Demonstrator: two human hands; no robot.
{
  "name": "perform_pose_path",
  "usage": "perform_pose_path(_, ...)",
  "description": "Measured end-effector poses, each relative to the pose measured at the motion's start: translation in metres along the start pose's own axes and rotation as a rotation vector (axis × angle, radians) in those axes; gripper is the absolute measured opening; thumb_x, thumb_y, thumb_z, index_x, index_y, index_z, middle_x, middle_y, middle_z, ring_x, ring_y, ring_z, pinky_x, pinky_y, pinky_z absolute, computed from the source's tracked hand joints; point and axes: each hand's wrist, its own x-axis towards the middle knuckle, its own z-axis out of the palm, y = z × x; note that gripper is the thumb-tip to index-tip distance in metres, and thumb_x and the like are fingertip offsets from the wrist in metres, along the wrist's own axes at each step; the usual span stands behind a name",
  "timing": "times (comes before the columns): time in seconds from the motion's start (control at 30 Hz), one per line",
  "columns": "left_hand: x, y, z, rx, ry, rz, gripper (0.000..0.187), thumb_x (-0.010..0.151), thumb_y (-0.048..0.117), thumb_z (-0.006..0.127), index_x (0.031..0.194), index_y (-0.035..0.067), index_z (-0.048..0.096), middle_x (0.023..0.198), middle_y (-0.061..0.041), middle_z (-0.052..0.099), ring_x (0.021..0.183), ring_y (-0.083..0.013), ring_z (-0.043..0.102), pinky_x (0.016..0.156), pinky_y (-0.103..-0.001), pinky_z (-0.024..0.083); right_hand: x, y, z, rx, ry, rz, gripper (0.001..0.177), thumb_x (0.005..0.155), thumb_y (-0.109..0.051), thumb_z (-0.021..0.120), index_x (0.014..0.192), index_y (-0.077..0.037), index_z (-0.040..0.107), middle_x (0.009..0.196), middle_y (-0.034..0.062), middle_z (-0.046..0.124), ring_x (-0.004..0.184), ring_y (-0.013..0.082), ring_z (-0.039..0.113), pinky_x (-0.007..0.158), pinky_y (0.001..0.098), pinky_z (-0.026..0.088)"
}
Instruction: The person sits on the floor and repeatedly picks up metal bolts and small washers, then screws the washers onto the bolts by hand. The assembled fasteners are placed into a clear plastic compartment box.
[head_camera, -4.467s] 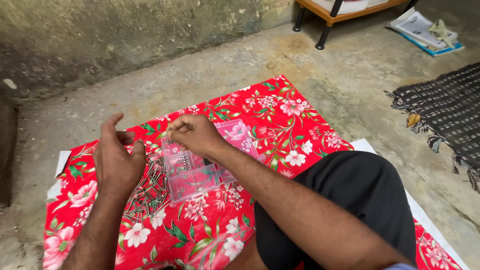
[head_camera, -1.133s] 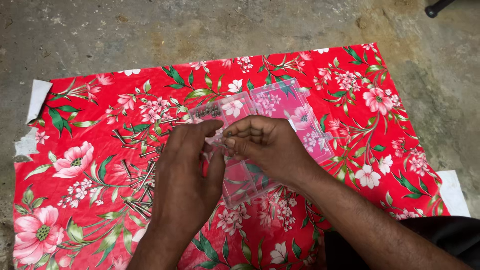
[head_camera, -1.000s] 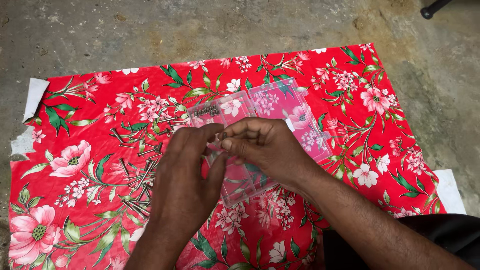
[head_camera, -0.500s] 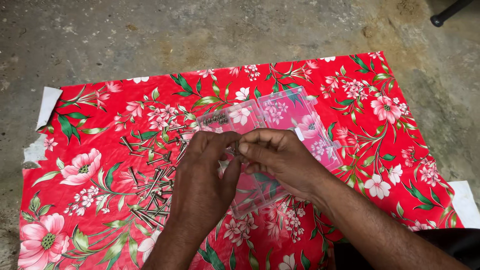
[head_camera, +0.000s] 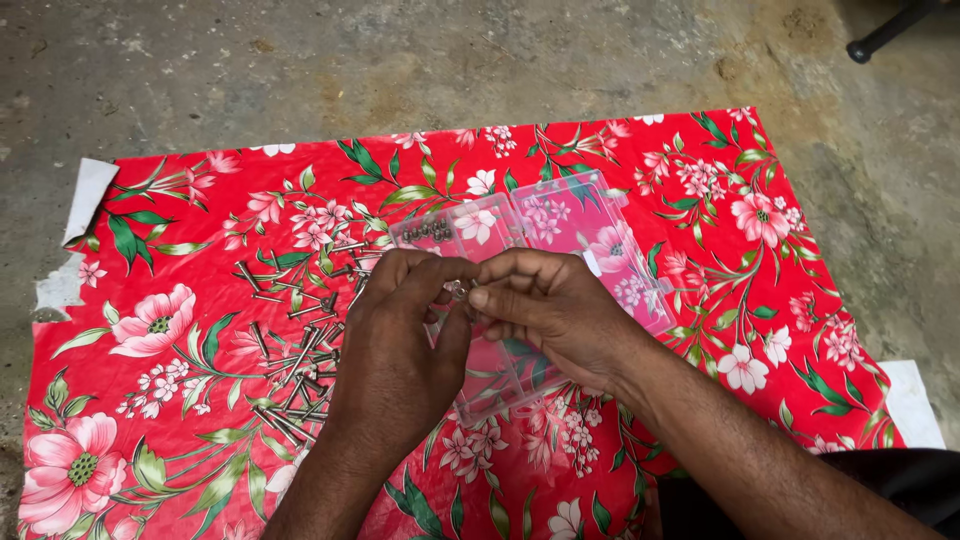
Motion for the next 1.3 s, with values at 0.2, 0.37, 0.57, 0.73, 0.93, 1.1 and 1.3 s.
perform_pose_path(0.2,0.004,-0.006,0.0,-0.063,-0.008,-0.141,0.017,0.086,0.006,0.074,0.103,0.007,0.076,0.087,-0.007,0.071,0.073,-0.0148,0.072,0.065,-0.029,0.059,0.004,-0.003,-0.003,-0.054,-0.007,-0.03,0.027,0.094,-0.006,0.07,0.12,0.002,0.069,0.104,0.0116,0.076,0.094,0.015,0.072,0.082,0.0302,0.061)
perform_pose_path(0.37,0.003,-0.007,0.001,-0.098,-0.019,-0.125,0.018,0.084,0.006,0.075,0.102,0.006,0.075,0.089,-0.005,0.072,0.076,-0.0131,0.072,0.066,-0.029,0.06,0.003,-0.003,-0.004,0.052,-0.071,-0.039,0.031,0.098,-0.006,0.063,0.126,0.004,0.067,0.118,0.0144,0.075,0.105,0.0188,0.073,0.09,0.0342,0.062)
perform_pose_path(0.57,0.002,-0.001,0.001,-0.044,-0.028,-0.11,0.038,0.078,0.003,0.076,0.115,0.008,0.069,0.092,-0.008,0.065,0.077,-0.0161,0.069,0.065,-0.031,0.06,0.003,-0.003,-0.008,0.116,-0.086,-0.007,0.028,0.1,-0.007,0.062,0.125,0.004,0.066,0.117,0.0139,0.073,0.102,0.019,0.072,0.089,0.0354,0.06)
perform_pose_path(0.73,0.001,0.002,0.002,0.014,-0.092,-0.163,0.039,0.079,0.005,0.079,0.117,0.011,0.07,0.09,-0.009,0.063,0.076,-0.0185,0.069,0.064,-0.035,0.058,0.003,-0.001,-0.008,0.163,-0.123,-0.01,0.031,0.098,-0.009,0.065,0.128,-0.004,0.06,0.105,0.0067,0.071,0.094,0.0146,0.07,0.083,0.0322,0.059)
perform_pose_path(0.93,0.001,0.002,0.005,-0.063,-0.032,-0.114,0.039,0.078,0.003,0.077,0.115,0.011,0.071,0.092,-0.008,0.061,0.076,-0.0179,0.068,0.063,-0.034,0.059,0.003,0.0,-0.008,0.149,-0.065,0.058,0.032,0.097,-0.013,0.066,0.129,-0.007,0.066,0.107,0.0041,0.072,0.093,0.0133,0.067,0.081,0.0327,0.058)
perform_pose_path(1.1,-0.001,-0.001,0.004,-0.09,-0.024,-0.129,0.036,0.08,0.0,0.075,0.114,0.012,0.071,0.095,-0.007,0.06,0.078,-0.0153,0.067,0.064,-0.03,0.06,0.0,0.0,-0.01,0.202,-0.133,0.131,0.022,0.099,-0.021,0.063,0.113,-0.004,0.067,0.112,0.0061,0.073,0.097,0.0156,0.069,0.082,0.0373,0.059)
perform_pose_path(1.3,-0.001,0.001,0.006,-0.094,-0.027,-0.154,0.037,0.08,0.003,0.077,0.114,0.013,0.071,0.094,-0.006,0.061,0.076,-0.0152,0.067,0.062,-0.031,0.059,0.002,0.007,-0.014,0.223,-0.191,0.107,0.018,0.102,-0.02,0.065,0.112,-0.005,0.067,0.115,0.0058,0.069,0.103,0.016,0.068,0.086,0.0384,0.058)
